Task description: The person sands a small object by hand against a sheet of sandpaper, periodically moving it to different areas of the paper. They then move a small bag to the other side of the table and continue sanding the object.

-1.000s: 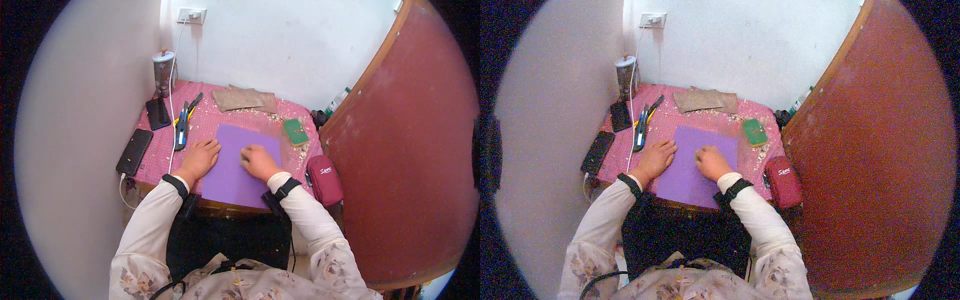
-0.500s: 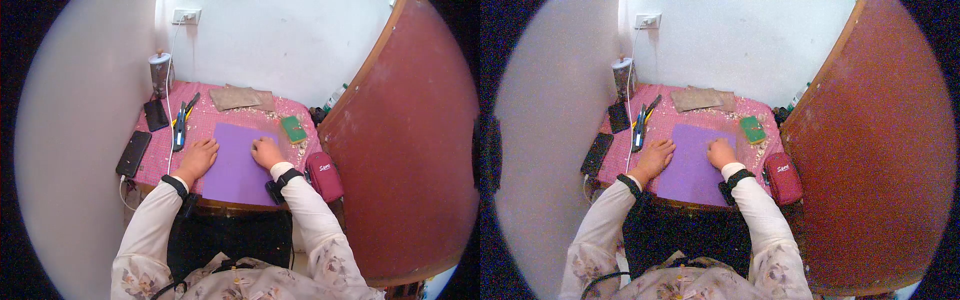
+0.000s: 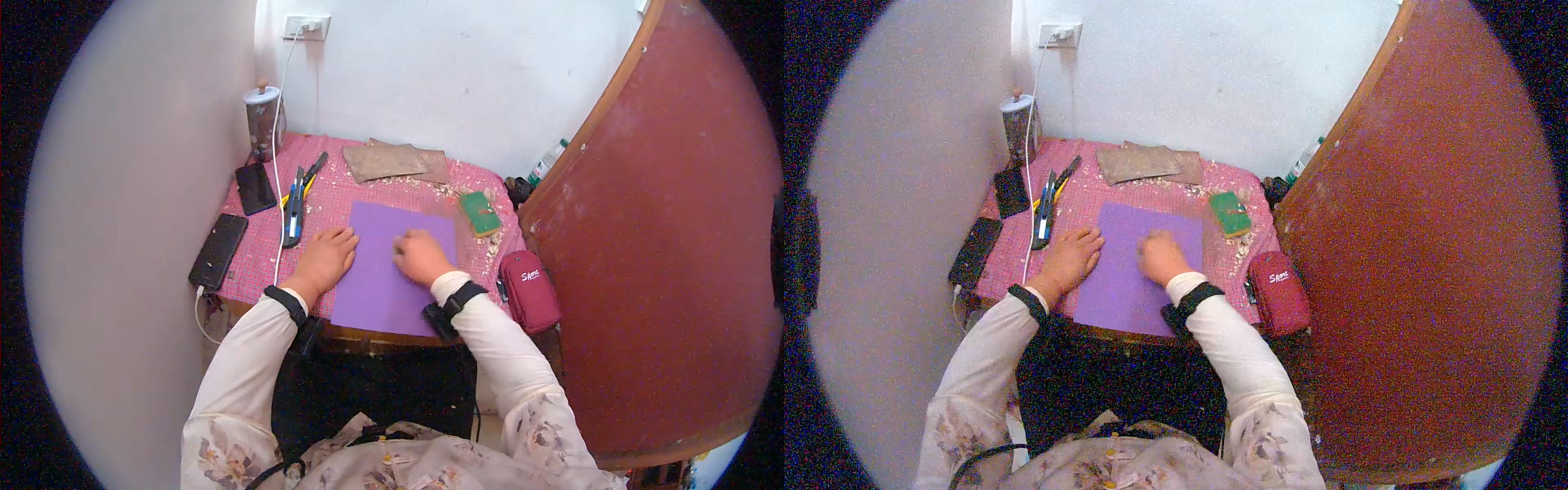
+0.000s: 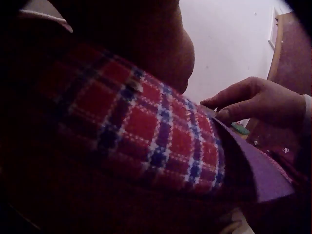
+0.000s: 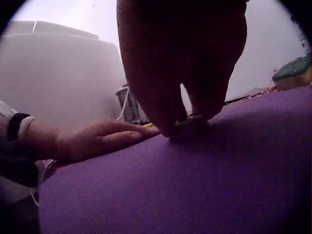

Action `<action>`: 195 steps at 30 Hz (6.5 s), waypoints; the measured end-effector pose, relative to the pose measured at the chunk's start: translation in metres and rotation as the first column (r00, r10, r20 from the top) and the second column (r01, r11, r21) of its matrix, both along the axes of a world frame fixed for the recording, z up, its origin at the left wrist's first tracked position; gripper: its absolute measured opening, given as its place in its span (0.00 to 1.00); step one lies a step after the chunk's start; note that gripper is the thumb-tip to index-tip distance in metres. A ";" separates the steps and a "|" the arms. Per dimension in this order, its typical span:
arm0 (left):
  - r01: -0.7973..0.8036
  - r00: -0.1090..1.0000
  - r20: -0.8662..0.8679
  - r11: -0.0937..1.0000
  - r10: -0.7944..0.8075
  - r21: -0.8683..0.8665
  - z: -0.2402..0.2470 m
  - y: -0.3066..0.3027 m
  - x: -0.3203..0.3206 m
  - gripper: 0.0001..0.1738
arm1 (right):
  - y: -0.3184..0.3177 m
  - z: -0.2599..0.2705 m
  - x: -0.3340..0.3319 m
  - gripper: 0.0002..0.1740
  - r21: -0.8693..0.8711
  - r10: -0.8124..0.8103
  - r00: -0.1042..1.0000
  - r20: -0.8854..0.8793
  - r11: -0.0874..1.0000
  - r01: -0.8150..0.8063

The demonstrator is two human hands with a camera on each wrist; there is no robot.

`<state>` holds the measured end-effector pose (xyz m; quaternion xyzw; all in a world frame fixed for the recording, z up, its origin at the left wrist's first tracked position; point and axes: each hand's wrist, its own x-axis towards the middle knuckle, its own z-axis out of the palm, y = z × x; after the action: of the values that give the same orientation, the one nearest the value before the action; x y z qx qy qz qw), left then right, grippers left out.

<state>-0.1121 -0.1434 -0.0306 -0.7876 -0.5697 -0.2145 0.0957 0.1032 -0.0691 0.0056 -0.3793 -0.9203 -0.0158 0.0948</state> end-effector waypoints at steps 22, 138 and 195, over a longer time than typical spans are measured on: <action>0.007 1.000 0.006 1.000 -0.007 -0.021 0.005 -0.003 0.002 0.21 | 0.001 0.001 0.010 0.12 0.025 -0.031 0.998 -0.048 0.999 0.033; 0.033 0.999 0.028 0.999 -0.032 -0.040 0.001 -0.001 0.000 0.21 | -0.018 0.009 0.017 0.14 -0.052 -0.260 0.966 0.016 0.964 0.260; 0.179 0.973 -0.120 0.974 -0.197 -0.141 0.043 0.028 0.136 0.14 | -0.104 -0.051 0.070 0.08 0.059 -0.164 0.647 -0.744 0.950 0.308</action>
<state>0.0236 -0.1149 0.0121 -0.8551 -0.4974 -0.1324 0.0617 0.1735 -0.1734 -0.0459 -0.4604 -0.7423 0.0416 0.4851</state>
